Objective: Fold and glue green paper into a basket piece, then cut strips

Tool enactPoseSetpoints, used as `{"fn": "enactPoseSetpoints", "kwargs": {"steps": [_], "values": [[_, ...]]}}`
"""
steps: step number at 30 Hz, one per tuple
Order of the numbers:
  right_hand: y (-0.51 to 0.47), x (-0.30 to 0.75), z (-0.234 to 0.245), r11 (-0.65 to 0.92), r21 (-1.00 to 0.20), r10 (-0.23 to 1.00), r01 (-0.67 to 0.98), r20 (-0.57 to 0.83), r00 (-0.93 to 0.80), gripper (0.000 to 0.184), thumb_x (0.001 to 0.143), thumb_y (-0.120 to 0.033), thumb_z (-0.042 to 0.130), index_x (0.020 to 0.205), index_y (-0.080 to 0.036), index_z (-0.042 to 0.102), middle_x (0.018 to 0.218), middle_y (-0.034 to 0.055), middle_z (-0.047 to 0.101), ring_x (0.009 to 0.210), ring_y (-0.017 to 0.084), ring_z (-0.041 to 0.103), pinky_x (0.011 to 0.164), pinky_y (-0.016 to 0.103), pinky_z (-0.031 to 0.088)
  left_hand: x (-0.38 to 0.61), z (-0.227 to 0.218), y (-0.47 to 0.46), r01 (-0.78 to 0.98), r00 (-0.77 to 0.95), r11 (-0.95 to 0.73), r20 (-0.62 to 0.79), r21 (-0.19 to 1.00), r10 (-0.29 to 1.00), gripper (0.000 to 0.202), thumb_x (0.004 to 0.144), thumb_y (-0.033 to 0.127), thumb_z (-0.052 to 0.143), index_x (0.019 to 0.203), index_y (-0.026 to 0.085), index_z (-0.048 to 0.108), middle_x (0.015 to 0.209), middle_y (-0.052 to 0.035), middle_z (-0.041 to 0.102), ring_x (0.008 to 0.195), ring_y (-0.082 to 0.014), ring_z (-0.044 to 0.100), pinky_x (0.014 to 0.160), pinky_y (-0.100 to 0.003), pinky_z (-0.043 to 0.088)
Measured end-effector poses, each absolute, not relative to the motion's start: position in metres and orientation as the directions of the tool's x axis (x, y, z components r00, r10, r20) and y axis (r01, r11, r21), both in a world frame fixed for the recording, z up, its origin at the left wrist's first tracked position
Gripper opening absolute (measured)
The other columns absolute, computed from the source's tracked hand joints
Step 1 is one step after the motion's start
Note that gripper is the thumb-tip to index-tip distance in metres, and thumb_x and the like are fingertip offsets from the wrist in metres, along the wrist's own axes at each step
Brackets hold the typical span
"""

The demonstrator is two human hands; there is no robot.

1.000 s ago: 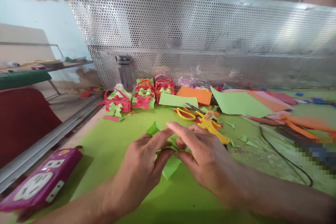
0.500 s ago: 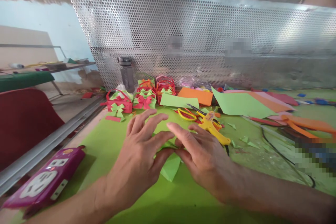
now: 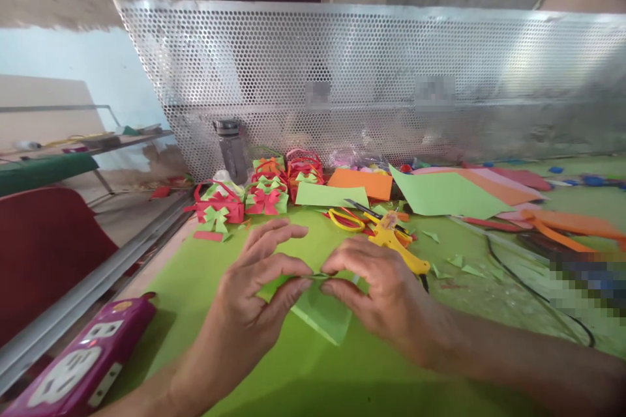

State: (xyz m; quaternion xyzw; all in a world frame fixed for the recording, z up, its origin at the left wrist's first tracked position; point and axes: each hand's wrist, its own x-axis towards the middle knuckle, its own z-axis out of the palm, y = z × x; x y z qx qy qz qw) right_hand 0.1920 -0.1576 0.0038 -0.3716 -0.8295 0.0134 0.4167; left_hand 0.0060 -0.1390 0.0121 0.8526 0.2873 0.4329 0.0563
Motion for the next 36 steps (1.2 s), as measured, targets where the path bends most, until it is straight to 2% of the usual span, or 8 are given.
{"fn": "enactPoseSetpoints", "kwargs": {"steps": [5, 10, 21, 28, 32, 36], "values": [[-0.1589, 0.193, 0.0023, 0.733, -0.342, 0.613, 0.588, 0.706, -0.354, 0.014, 0.085, -0.019, 0.054, 0.073, -0.015, 0.06, 0.064, 0.0017, 0.059, 0.06, 0.012, 0.052, 0.056, 0.024, 0.039, 0.0087, 0.0087, -0.1387, 0.421, 0.442, -0.827, 0.712, 0.373, 0.545, 0.013, 0.08, 0.01, 0.058, 0.076, 0.022, 0.062, 0.111, -0.004, 0.063, 0.108, -0.0201, 0.057, 0.096, -0.039, 0.043], [-0.1588, 0.193, 0.0016, 0.765, -0.3, 0.561, 0.57, 0.744, -0.363, 0.016, 0.085, -0.016, 0.053, 0.07, -0.016, 0.059, 0.063, 0.0006, 0.059, 0.059, 0.012, 0.051, 0.06, 0.025, 0.038, 0.0089, 0.009, -0.1414, 0.4, 0.427, -0.815, 0.702, 0.419, 0.57, 0.013, 0.08, 0.01, 0.058, 0.074, 0.021, 0.063, 0.11, -0.0048, 0.064, 0.107, -0.0206, 0.057, 0.094, -0.039, 0.045], [-0.1645, 0.1937, 0.0029, 0.747, -0.23, 0.567, 0.624, 0.711, -0.416, 0.018, 0.082, -0.008, 0.051, 0.069, -0.018, 0.057, 0.069, -0.0009, 0.062, 0.062, 0.01, 0.053, 0.089, 0.038, 0.034, 0.0119, 0.0061, -0.1406, 0.355, 0.445, -0.798, 0.662, 0.487, 0.603, 0.013, 0.079, 0.009, 0.06, 0.074, 0.02, 0.066, 0.113, -0.0077, 0.064, 0.113, -0.0229, 0.053, 0.094, -0.044, 0.045], [-0.1654, 0.1912, 0.0038, 0.723, -0.238, 0.599, 0.648, 0.684, -0.417, 0.016, 0.078, -0.005, 0.051, 0.069, -0.018, 0.055, 0.065, -0.0024, 0.061, 0.058, 0.01, 0.053, 0.09, 0.041, 0.034, 0.0115, 0.0051, -0.1415, 0.367, 0.435, -0.776, 0.642, 0.514, 0.631, 0.014, 0.079, 0.009, 0.058, 0.076, 0.02, 0.065, 0.112, -0.0075, 0.065, 0.113, -0.0225, 0.053, 0.092, -0.043, 0.046], [-0.1658, 0.1922, 0.0048, 0.713, -0.223, 0.595, 0.664, 0.694, -0.405, 0.018, 0.078, -0.003, 0.049, 0.069, -0.018, 0.055, 0.066, -0.0016, 0.061, 0.06, 0.011, 0.053, 0.089, 0.041, 0.035, 0.011, 0.0049, -0.1398, 0.366, 0.409, -0.786, 0.673, 0.498, 0.617, 0.017, 0.077, 0.01, 0.062, 0.09, 0.02, 0.064, 0.111, -0.0076, 0.065, 0.111, -0.0217, 0.054, 0.092, -0.043, 0.046], [-0.1662, 0.194, 0.004, 0.711, -0.189, 0.581, 0.677, 0.7, -0.416, 0.019, 0.08, -0.004, 0.047, 0.069, -0.018, 0.054, 0.068, -0.0005, 0.061, 0.063, 0.011, 0.053, 0.089, 0.04, 0.034, 0.0092, 0.0093, -0.1412, 0.407, 0.387, -0.82, 0.738, 0.402, 0.553, 0.015, 0.075, 0.014, 0.066, 0.088, 0.021, 0.063, 0.107, -0.0062, 0.065, 0.105, -0.0207, 0.056, 0.09, -0.039, 0.046]]}}
